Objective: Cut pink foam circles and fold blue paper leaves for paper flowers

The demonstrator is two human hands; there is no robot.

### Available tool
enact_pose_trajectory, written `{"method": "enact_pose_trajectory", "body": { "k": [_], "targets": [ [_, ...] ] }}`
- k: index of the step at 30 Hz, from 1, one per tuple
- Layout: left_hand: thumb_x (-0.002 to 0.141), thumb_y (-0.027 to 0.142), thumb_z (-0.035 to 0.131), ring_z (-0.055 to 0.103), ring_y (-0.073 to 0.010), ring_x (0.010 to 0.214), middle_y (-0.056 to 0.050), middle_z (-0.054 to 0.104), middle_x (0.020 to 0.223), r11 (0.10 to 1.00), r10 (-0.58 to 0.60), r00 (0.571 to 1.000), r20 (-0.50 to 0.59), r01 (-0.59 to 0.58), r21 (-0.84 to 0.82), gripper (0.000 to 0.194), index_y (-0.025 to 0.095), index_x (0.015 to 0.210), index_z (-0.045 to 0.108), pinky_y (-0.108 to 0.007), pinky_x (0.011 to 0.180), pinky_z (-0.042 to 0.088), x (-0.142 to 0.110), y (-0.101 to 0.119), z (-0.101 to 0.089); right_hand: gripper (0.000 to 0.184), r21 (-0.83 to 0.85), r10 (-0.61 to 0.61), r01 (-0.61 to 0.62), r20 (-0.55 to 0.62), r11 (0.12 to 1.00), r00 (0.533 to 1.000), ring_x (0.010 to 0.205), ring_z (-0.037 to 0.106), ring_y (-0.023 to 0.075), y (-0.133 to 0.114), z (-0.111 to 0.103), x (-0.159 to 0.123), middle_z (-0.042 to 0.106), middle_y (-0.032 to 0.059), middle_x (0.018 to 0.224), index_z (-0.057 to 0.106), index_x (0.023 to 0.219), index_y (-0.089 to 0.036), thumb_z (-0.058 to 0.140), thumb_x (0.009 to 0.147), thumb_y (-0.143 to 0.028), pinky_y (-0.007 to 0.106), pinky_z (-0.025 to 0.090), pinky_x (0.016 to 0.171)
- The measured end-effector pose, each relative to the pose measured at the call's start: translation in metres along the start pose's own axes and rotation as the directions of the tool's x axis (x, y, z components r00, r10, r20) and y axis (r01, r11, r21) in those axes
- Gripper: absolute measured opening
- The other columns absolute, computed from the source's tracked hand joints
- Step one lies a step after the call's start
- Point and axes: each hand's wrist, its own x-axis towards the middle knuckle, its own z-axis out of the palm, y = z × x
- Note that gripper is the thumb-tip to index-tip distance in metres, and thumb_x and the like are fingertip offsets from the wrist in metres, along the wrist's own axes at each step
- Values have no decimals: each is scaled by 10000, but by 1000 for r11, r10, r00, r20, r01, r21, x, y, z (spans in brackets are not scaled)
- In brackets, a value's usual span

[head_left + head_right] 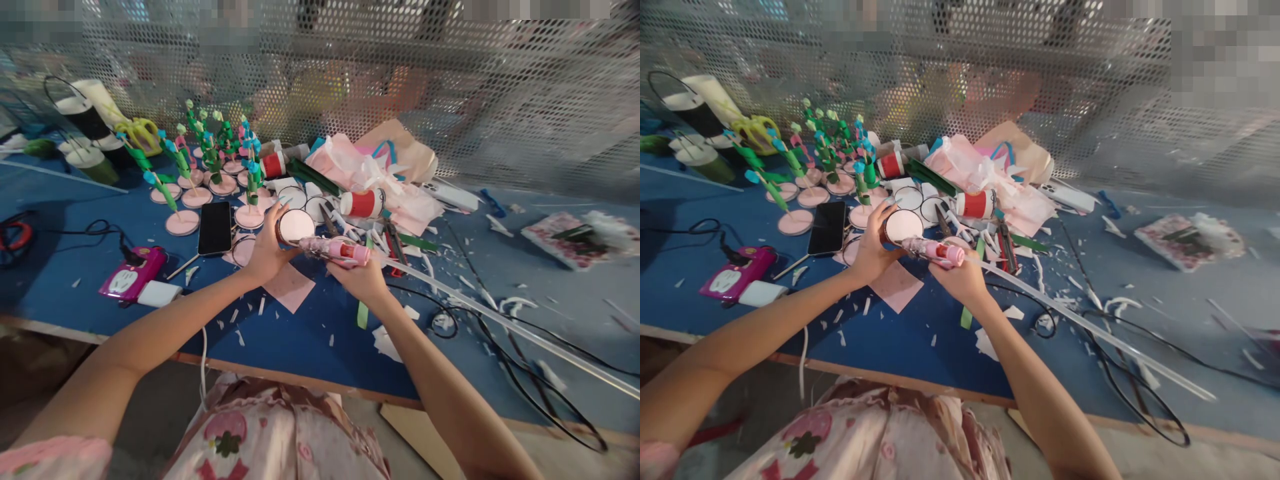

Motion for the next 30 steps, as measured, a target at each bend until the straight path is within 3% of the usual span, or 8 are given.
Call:
{"method": "enact_pose_trajectory", "body": {
  "k": [6, 9, 18, 30],
  "targets": [
    [667, 532, 715, 396, -320, 1326, -190, 369, 1443, 1000, 2, 1000, -8, -2, -5, 925, 231, 1385, 215, -471, 1049, 408, 1, 1, -1, 209, 10, 79, -79, -9, 997, 997, 772, 619, 216, 5, 1, -1, 653, 50, 795, 587, 787, -198, 538, 602, -282, 333, 503, 716],
    [663, 529, 720, 412, -329, 1312, -197, 369, 1440, 1000, -12, 1000, -13, 12, -12, 929, 227, 1383, 218, -490, 1045, 405, 1, 3, -1, 199, 4, 87, -87, -2, 996, 996, 749, 616, 203, 4, 0, -1, 637, 33, 730, 582, 784, -206, 536, 601, -270, 308, 506, 691],
    [640, 544, 731, 373, -336, 1338, -190, 349, 1457, 1000, -10, 1000, -15, 9, -28, 956, 240, 1390, 222, -501, 1069, 376, 2, 2, -2, 45, -34, 82, -81, 19, 996, 996, 638, 562, 175, -2, -4, 2, 520, -14, 531, 475, 593, -227, 511, 592, -253, 259, 462, 568],
    [686, 510, 709, 373, -305, 1343, -194, 365, 1439, 999, 38, 998, -50, -38, 8, 887, 231, 1375, 225, -478, 1087, 354, 3, -2, -2, 58, -66, 118, -118, -9, 991, 993, 615, 600, 189, 4, -11, 3, 636, 18, 602, 575, 608, -205, 557, 594, -259, 304, 496, 620]
  ]
}}
